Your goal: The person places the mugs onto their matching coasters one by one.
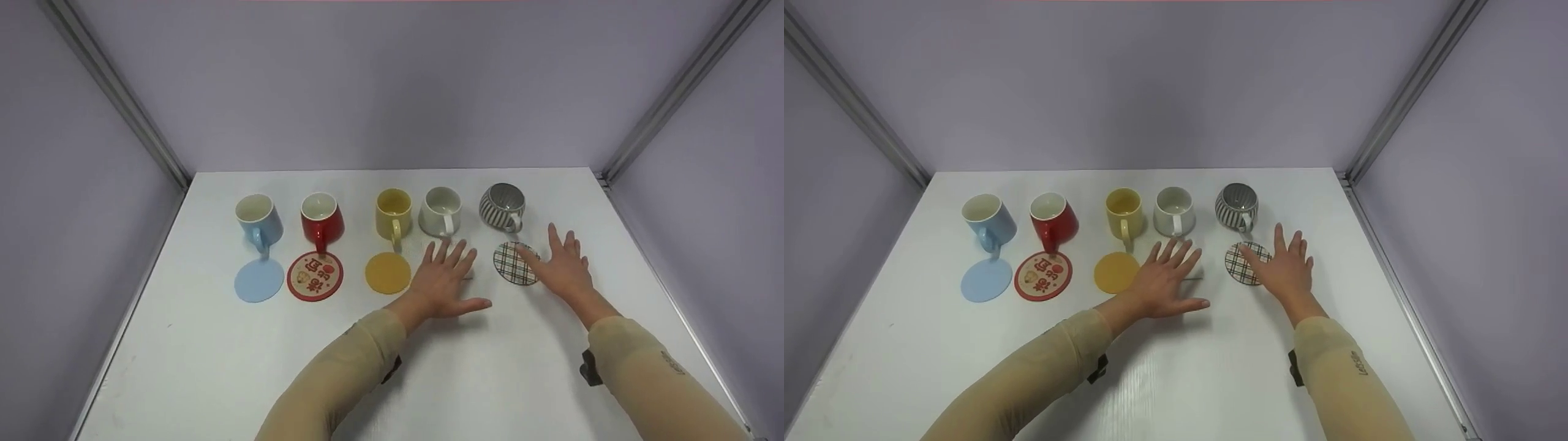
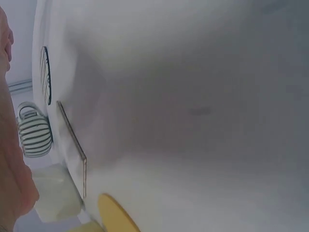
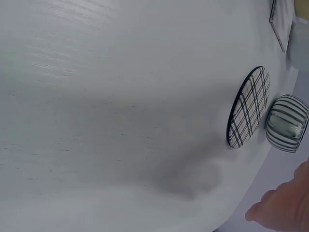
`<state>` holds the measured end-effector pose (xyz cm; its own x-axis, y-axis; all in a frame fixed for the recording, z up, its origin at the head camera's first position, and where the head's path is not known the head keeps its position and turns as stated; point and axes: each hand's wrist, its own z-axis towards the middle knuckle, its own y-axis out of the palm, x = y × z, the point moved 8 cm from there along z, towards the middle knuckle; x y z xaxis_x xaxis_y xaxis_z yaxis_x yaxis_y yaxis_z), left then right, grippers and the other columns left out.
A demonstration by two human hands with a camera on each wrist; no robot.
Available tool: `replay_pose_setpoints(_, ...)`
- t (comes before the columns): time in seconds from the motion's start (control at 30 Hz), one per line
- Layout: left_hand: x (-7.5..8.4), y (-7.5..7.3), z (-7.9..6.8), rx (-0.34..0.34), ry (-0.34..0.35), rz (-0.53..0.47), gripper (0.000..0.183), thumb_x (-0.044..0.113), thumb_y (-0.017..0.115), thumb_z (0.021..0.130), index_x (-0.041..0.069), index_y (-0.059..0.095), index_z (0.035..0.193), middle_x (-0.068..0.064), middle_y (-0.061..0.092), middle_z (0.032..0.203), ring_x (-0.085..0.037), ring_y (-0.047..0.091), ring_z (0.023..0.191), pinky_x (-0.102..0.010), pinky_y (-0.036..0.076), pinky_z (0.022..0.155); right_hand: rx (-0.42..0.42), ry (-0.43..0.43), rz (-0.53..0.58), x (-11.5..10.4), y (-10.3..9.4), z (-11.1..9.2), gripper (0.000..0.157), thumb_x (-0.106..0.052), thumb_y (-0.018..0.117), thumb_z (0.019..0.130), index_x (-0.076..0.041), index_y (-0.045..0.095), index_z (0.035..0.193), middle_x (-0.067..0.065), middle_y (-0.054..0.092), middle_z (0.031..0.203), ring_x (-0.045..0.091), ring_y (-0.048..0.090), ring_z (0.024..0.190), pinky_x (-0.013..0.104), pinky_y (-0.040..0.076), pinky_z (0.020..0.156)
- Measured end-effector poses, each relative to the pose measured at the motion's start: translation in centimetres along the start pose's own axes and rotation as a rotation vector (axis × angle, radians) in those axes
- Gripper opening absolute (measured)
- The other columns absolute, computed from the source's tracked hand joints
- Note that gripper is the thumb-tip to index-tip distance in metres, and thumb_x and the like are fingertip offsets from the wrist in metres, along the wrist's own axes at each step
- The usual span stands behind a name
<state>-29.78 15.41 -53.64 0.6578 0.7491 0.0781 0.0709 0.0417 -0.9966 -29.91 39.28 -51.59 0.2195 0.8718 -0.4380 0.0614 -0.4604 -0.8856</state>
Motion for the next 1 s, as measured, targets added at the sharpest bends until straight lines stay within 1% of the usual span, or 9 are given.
replay_pose_setpoints(0.13, 1.1, 0.9, 1.1, -0.006, 0.05, 0.032, 0.112, 0.097, 0.021, 0.088, 0.023, 0.016, 0.172, -0.005, 0.011, 0.178, -0.034, 0.009, 0.163, -0.056, 0.007, 0.13, -0.033, 0.041, 0.049, 0.7, 0.0, 0.1, 0.114, -0.082, 0.038, 0.098, -0.005, -0.009, 0.168, 0.04, -0.015, 0.167, 0.064, -0.007, 0.152, 0.079, 0.003, 0.118)
replay_pose_setpoints(0.27, 2.3, 1.9, 2.2, -0.016, 0.102, 0.063, 0.111, 0.096, 0.022, 0.088, 0.023, 0.017, 0.172, -0.005, 0.012, 0.178, -0.034, 0.009, 0.163, -0.054, 0.007, 0.13, -0.065, 0.092, 0.16, 1.2, -0.3, 0.2, 0.113, -0.084, 0.033, 0.098, -0.007, -0.011, 0.168, 0.035, -0.013, 0.169, 0.064, -0.003, 0.152, 0.078, 0.009, 0.119)
replay_pose_setpoints(0.37, 3.1, 2.5, 2.9, -0.019, 0.131, 0.073, 0.111, 0.096, 0.023, 0.088, 0.022, 0.019, 0.172, -0.004, 0.013, 0.178, -0.033, 0.01, 0.163, -0.053, 0.007, 0.13, -0.086, 0.138, 0.271, 1.5, -0.5, 0.3, 0.113, -0.087, 0.028, 0.096, -0.01, -0.012, 0.168, 0.029, -0.008, 0.173, 0.057, -0.002, 0.156, 0.073, 0.009, 0.122)
replay_pose_setpoints(0.47, 3.7, 3.2, 3.5, -0.024, 0.151, 0.071, 0.111, 0.096, 0.023, 0.088, 0.022, 0.019, 0.171, -0.004, 0.014, 0.178, -0.033, 0.009, 0.163, -0.053, 0.007, 0.13, -0.089, 0.165, 0.395, 1.5, -0.7, 0.5, 0.115, -0.09, 0.025, 0.093, -0.011, -0.008, 0.17, 0.024, -0.003, 0.175, 0.05, -0.001, 0.159, 0.069, 0.009, 0.125)
replay_pose_setpoints(0.6, 4.0, 4.2, 4.0, -0.052, 0.17, 0.041, 0.111, 0.096, 0.023, 0.088, 0.023, 0.017, 0.172, -0.003, 0.011, 0.178, -0.032, 0.004, 0.164, -0.053, 0.003, 0.13, -0.08, 0.152, 0.564, 0.9, -0.9, 0.9, 0.115, -0.09, 0.025, 0.094, -0.008, -0.001, 0.17, 0.019, 0.001, 0.177, 0.043, 0.004, 0.161, 0.059, 0.01, 0.128)
replay_pose_setpoints(0.7, 4.2, 4.7, 4.2, -0.049, 0.197, 0.015, 0.111, 0.095, 0.024, 0.089, 0.022, 0.017, 0.172, -0.004, 0.01, 0.178, -0.032, 0.002, 0.164, -0.053, 0.0, 0.13, -0.068, 0.141, 0.661, 0.5, -1.1, 1.2, 0.112, -0.087, 0.028, 0.096, -0.007, 0.003, 0.17, 0.022, 0.009, 0.176, 0.043, 0.011, 0.161, 0.053, 0.013, 0.129)
replay_pose_setpoints(0.8, 4.3, 4.9, 4.4, -0.031, 0.231, 0.005, 0.111, 0.095, 0.027, 0.089, 0.021, 0.017, 0.172, -0.005, 0.011, 0.178, -0.032, 0.001, 0.164, -0.052, -0.002, 0.13, -0.054, 0.134, 0.698, 0.0, -1.3, 1.5, 0.11, -0.086, 0.029, 0.097, -0.007, 0.005, 0.17, 0.026, 0.016, 0.173, 0.043, 0.017, 0.16, 0.05, 0.017, 0.129)
replay_pose_setpoints(0.9, 4.4, 5.2, 4.7, -0.017, 0.262, 0.008, 0.112, 0.095, 0.028, 0.088, 0.021, 0.016, 0.172, -0.005, 0.011, 0.178, -0.03, 0.0, 0.164, -0.05, -0.003, 0.13, -0.039, 0.136, 0.7, -0.3, -1.5, 1.7, 0.109, -0.084, 0.031, 0.098, -0.007, 0.007, 0.17, 0.027, 0.02, 0.172, 0.043, 0.019, 0.159, 0.05, 0.019, 0.129)
replay_pose_setpoints(1.0, 4.6, 5.8, 5.0, -0.018, 0.297, 0.033, 0.111, 0.095, 0.025, 0.089, 0.022, 0.014, 0.172, -0.004, 0.009, 0.179, -0.027, -0.003, 0.164, -0.048, -0.005, 0.13, -0.021, 0.137, 0.69, -0.6, -1.8, 1.9, 0.108, -0.082, 0.033, 0.099, -0.005, 0.008, 0.17, 0.027, 0.023, 0.171, 0.042, 0.022, 0.159, 0.049, 0.02, 0.129)
